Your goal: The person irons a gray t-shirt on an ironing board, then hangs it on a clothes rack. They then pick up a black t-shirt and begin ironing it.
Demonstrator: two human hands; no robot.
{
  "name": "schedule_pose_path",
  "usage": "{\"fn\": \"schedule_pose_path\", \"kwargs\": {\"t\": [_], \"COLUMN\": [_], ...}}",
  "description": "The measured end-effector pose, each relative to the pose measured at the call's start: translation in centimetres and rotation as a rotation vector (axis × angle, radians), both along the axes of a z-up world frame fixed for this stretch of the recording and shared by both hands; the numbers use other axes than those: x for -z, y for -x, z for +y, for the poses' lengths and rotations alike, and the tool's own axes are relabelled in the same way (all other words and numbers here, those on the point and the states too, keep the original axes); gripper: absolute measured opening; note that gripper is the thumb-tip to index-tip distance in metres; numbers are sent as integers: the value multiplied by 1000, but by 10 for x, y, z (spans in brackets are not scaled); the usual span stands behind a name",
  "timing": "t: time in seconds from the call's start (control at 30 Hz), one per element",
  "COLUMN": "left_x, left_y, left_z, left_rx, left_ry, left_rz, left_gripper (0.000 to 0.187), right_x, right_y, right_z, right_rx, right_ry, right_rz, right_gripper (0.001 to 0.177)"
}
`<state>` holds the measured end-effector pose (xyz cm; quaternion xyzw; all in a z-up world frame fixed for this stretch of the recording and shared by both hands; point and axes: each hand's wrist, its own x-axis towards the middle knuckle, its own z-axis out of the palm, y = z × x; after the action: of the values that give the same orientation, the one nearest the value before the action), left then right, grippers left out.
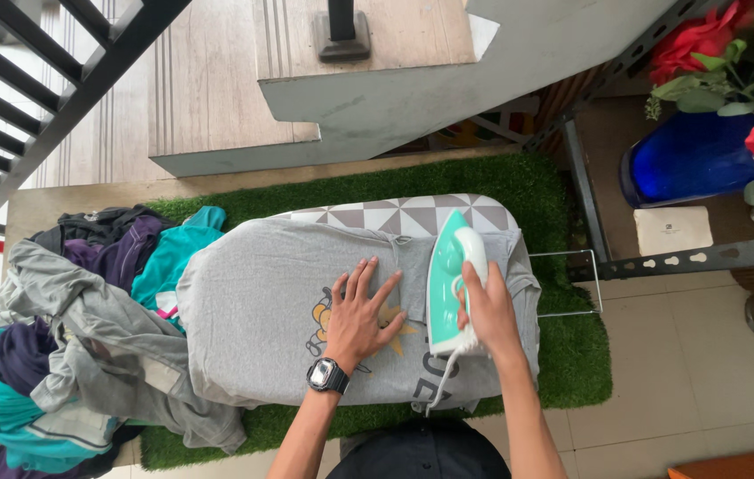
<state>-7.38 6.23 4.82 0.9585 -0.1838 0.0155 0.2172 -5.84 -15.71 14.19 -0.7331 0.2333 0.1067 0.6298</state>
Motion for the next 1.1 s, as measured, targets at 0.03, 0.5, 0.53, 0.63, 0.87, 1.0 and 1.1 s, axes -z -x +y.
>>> {"fn": "schedule_pose_path", "kwargs": {"t": [0.03, 0.5, 0.53, 0.63, 0.87, 1.0, 1.1], "left_x": [0, 0, -1, -2, 2, 7, 9], "left_y": [-1, -1, -2, -2, 1, 0, 3], "left_z": [0, -3, -3, -1, -3, -2, -1], "left_rx": [-2, -46, -47, -50, -78, -144, -157], "left_ry": [-3, 25, 27, 33, 51, 118, 159], "left_rz": [-3, -6, 0, 2, -25, -71, -69], "left_gripper": [71, 71, 71, 68, 55, 51, 54], "right_x": [-1, -12, -13, -13, -18, -20, -19], "right_y": [-7, 35, 29, 5, -19, 9, 29], "right_z": [1, 16, 16, 18, 22, 20, 21], "right_rx": [-8, -115, -118, -122, -147, -198, -227], "right_ry": [7, 89, 102, 104, 62, 76, 45], "right_rz": [-1, 115, 111, 81, 52, 103, 118], "right_gripper": [39, 39, 39, 41, 41, 38, 36]}}
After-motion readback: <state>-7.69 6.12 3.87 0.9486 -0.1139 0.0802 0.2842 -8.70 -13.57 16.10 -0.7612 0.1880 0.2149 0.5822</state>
